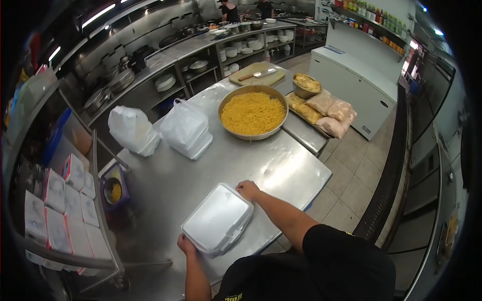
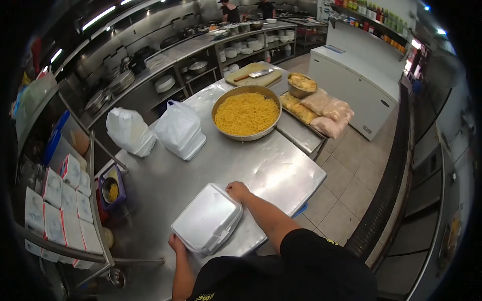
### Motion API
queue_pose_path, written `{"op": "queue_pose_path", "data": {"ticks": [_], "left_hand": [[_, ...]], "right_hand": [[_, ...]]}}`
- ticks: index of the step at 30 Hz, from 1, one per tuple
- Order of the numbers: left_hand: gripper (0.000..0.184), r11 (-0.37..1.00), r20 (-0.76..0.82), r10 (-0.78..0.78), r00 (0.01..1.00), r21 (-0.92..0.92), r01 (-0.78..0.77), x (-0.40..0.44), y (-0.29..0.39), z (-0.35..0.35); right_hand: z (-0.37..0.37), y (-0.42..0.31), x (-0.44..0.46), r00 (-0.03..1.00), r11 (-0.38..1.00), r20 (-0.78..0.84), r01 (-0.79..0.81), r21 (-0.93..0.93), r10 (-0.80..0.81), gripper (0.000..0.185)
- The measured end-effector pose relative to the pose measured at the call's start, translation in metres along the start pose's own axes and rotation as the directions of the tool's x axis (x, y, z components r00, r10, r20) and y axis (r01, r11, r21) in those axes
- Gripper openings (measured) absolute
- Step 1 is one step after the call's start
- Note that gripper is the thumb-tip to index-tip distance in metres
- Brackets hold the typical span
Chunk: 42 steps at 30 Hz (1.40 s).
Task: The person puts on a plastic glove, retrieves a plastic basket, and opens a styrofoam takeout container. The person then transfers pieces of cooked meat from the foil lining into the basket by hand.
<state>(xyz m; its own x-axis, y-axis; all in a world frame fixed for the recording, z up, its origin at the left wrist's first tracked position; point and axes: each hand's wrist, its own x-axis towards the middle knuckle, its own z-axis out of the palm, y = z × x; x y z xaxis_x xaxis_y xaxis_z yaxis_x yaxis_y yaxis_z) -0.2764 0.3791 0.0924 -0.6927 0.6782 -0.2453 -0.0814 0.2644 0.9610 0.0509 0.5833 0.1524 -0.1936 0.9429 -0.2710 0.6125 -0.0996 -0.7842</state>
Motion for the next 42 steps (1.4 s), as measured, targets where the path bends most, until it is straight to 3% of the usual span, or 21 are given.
{"op": "queue_pose_path", "data": {"ticks": [1,3,7,11,12,13,14,16,21,23,26,28,30,34,35,37,38,39,40,41,42], "left_hand": [[0.019,0.981,0.003,0.137,0.991,0.141,-0.136,-0.01,-0.005,-0.003],[0.022,0.99,-0.059,0.029,0.998,-0.133,-0.037,-0.036,-0.033,-0.005],[0.039,0.829,0.078,-0.118,0.99,-0.541,0.141,-0.148,-0.009,0.038],[0.038,0.74,0.114,-0.275,0.955,-0.609,0.286,-0.135,-0.07,0.056],[0.042,0.979,0.108,-0.181,0.978,-0.078,0.19,-0.145,-0.063,0.071],[0.046,0.88,0.156,-0.075,0.985,0.476,-0.008,-0.179,-0.026,0.087],[0.051,0.46,0.253,0.009,0.967,0.858,-0.228,-0.238,0.033,0.093],[0.05,0.438,0.389,0.026,0.921,0.823,-0.36,-0.226,0.015,0.153],[0.046,0.529,0.748,0.019,0.663,0.555,-0.642,-0.273,-0.031,0.327],[0.044,0.576,0.845,0.016,0.535,0.43,-0.695,-0.308,-0.048,0.386],[0.042,0.628,0.936,0.028,0.351,0.257,-0.735,-0.348,-0.058,0.461],[0.036,0.852,0.929,0.003,0.37,0.191,-0.487,-0.472,0.118,0.515],[0.032,0.82,0.902,0.177,0.393,0.086,-0.566,-0.497,0.151,0.583],[0.029,0.869,0.928,0.283,0.242,-0.141,-0.475,-0.491,0.113,0.761],[0.034,0.578,0.899,0.435,0.055,-0.231,-0.783,-0.515,0.125,0.791],[0.04,0.658,0.996,0.084,-0.014,-0.066,-0.75,-0.562,0.117,0.878],[0.044,0.688,0.994,-0.045,-0.095,-0.038,-0.724,-0.559,0.062,0.945],[0.044,0.693,0.988,-0.066,-0.141,-0.056,-0.719,-0.587,0.061,0.975],[0.044,0.876,0.897,-0.183,-0.403,-0.038,-0.481,-0.621,0.069,1.006],[0.044,0.973,0.735,-0.201,-0.648,0.073,-0.219,-0.662,0.084,1.036],[0.045,0.908,0.736,-0.127,-0.664,-0.183,-0.377,-0.717,0.102,1.037]], "right_hand": [[-0.002,0.008,-0.008,0.997,0.997,-0.033,0.065,-0.033,-0.066,0.024],[-0.003,0.034,-0.035,0.976,0.96,-0.121,0.202,0.194,-0.181,0.029],[-0.034,0.122,-0.135,0.902,0.943,-0.274,0.317,-0.102,-0.333,0.024],[-0.104,0.227,-0.253,0.935,0.983,-0.315,0.129,-0.131,-0.165,0.02],[-0.12,0.263,-0.279,0.941,0.997,-0.332,0.045,-0.064,-0.064,0.021],[-0.136,0.292,-0.298,0.937,0.999,-0.348,-0.042,0.013,0.044,0.021],[-0.163,0.3,-0.31,0.919,0.998,-0.389,-0.054,0.034,0.063,0.021],[-0.216,0.317,-0.344,0.843,0.925,-0.391,-0.297,0.236,0.371,0.023],[-0.349,0.341,-0.329,0.75,0.961,-0.612,-0.116,0.253,0.251,0.029],[-0.409,0.319,-0.319,0.585,0.953,-0.81,0.22,0.208,0.041,0.028],[-0.532,0.267,-0.34,0.614,0.963,-0.789,0.198,0.185,0.025,0.034],[-0.598,0.278,-0.341,0.495,0.957,-0.862,0.286,0.045,-0.107,0.032],[-0.656,0.313,-0.343,0.406,0.935,-0.912,0.343,0.092,-0.059,0.032],[-0.718,0.471,-0.374,0.311,0.986,-0.935,-0.063,0.156,0.168,0.033],[-0.703,0.534,-0.38,0.307,0.94,-0.909,-0.276,0.199,0.283,0.035],[-0.622,0.723,-0.421,0.246,0.805,-0.861,-0.531,0.265,0.446,0.042],[-0.573,0.719,-0.467,0.051,0.578,-0.634,-0.472,0.666,0.772,0.04],[-0.506,0.772,-0.51,0.02,0.313,-0.42,-0.699,0.643,0.907,0.037],[-0.474,0.672,-0.554,-0.147,0.232,-0.405,-0.626,0.745,0.903,0.033],[-0.365,0.761,-0.598,0.053,0.29,-0.612,-0.91,0.296,0.789,0.031],[-0.353,0.736,-0.632,0.053,0.183,-0.4,-0.939,0.293,0.915,0.029]]}}
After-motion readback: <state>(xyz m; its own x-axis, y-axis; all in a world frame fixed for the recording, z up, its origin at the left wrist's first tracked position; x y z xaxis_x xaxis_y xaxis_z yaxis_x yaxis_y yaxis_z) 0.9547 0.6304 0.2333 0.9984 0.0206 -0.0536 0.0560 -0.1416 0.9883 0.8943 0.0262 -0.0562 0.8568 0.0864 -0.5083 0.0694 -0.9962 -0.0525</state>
